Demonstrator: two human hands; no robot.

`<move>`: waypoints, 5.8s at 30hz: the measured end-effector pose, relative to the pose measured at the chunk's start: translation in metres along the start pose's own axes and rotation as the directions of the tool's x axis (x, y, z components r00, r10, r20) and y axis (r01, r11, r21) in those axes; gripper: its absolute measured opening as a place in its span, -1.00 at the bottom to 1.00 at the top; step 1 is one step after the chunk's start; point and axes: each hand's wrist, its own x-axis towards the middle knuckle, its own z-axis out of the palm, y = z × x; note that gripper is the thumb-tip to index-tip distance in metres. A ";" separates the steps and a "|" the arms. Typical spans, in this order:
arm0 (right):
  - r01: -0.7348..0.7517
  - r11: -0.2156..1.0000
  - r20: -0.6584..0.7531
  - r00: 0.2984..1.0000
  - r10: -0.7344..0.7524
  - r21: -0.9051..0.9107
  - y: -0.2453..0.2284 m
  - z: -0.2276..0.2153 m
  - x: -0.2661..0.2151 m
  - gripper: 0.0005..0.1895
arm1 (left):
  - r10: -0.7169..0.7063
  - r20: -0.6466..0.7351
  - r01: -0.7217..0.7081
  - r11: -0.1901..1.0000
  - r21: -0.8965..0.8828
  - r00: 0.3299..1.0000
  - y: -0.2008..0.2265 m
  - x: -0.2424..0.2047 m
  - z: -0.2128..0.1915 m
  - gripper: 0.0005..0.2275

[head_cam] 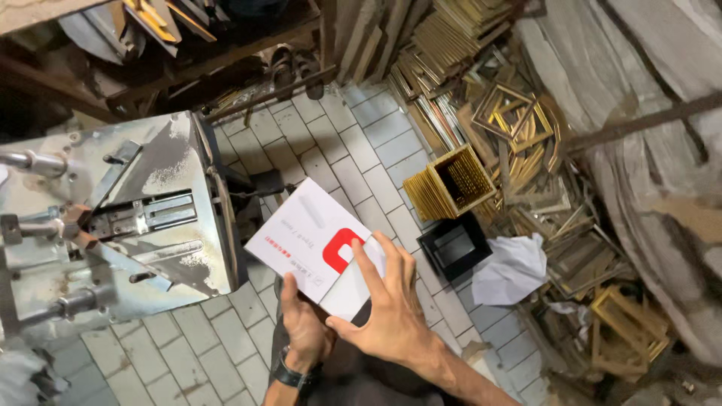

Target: The person assembles gold picture frames by placing pre-cut frame pieces into a corner-joining machine, pressing the handle to join the corners, and stacking the completed frames on the table. The person handles frame pieces and the machine throughout the process.

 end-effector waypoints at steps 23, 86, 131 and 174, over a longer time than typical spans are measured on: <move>0.567 0.729 0.377 0.625 -0.684 0.384 -0.031 0.043 0.302 -0.05 | 0.578 -0.358 -0.660 0.477 -0.580 0.733 0.079 0.161 0.043 -0.30; 0.859 0.029 0.562 -0.309 -0.767 0.511 -0.047 0.039 0.417 -0.79 | 0.508 -0.818 -0.946 -0.019 -0.324 0.270 0.009 0.208 0.118 -0.33; -0.436 0.687 0.788 0.513 -0.341 0.581 -0.125 0.218 0.699 -0.65 | 0.516 -0.822 -0.938 0.342 -0.061 0.241 0.108 0.232 0.092 -0.35; 0.780 0.176 0.505 -0.199 -0.840 0.600 -0.057 0.083 0.368 -0.55 | 0.588 -0.726 -0.877 0.479 -0.041 0.356 0.049 0.168 0.061 -0.77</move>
